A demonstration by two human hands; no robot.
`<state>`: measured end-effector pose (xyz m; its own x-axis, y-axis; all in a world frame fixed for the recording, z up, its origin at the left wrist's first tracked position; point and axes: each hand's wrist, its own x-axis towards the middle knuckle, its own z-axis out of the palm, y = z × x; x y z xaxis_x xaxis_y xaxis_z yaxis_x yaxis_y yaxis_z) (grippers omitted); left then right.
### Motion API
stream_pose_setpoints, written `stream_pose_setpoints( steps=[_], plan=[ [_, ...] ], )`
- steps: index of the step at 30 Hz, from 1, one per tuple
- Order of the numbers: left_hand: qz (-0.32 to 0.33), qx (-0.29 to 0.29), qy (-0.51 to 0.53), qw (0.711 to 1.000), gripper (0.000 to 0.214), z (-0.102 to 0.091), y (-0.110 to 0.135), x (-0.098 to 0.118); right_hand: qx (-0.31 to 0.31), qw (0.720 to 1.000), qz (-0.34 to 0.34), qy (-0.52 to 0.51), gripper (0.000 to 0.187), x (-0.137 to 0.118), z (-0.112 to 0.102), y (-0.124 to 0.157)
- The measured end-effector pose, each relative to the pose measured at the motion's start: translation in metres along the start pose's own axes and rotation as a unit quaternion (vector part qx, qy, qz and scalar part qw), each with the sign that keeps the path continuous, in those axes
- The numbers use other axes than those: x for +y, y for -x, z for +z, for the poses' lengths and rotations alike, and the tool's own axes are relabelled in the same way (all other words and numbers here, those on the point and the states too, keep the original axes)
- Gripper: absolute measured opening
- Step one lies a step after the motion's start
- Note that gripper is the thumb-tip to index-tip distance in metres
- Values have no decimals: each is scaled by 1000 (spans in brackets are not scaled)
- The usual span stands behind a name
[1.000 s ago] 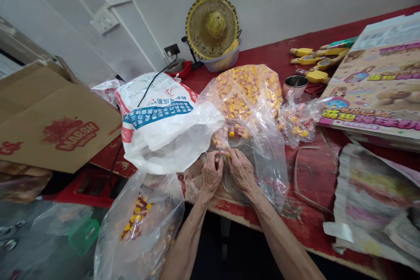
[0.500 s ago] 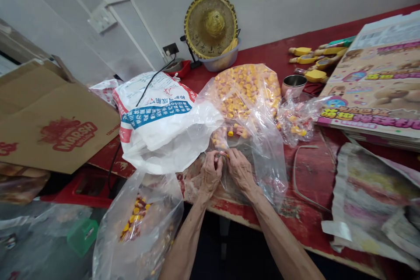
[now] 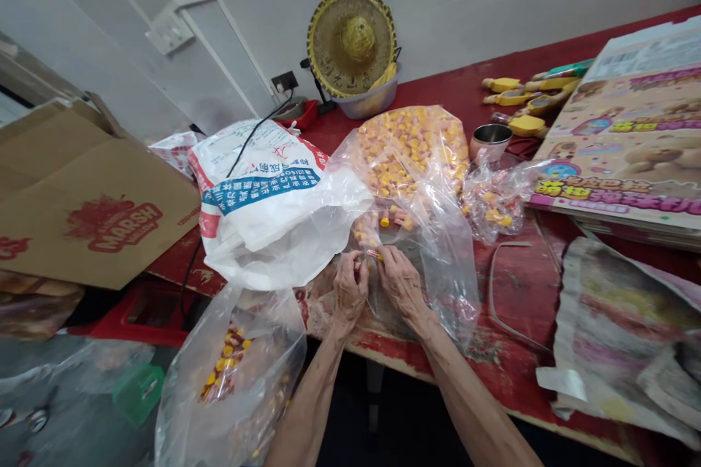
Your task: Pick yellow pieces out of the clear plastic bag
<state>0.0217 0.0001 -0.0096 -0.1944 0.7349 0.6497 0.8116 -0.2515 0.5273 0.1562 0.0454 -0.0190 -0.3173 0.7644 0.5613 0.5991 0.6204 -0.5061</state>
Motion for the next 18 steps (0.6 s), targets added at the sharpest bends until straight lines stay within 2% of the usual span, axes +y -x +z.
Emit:
stream_pose_setpoints(
  steps=[4, 10, 18],
  plan=[
    [4, -4, -21, 1000, 19, 0, -2, 0, 5, 1000, -7, 16, 32, 1, 2, 0],
    [54, -28, -45, 997, 29, 1, -3, 1, -10, 999, -2, 49, 36, 2, 5, 2],
    [20, 0, -38, 999, 41, 3, 1, -1, 21, 1000, 9, 17, 34, 1, 7, 2]
  ],
)
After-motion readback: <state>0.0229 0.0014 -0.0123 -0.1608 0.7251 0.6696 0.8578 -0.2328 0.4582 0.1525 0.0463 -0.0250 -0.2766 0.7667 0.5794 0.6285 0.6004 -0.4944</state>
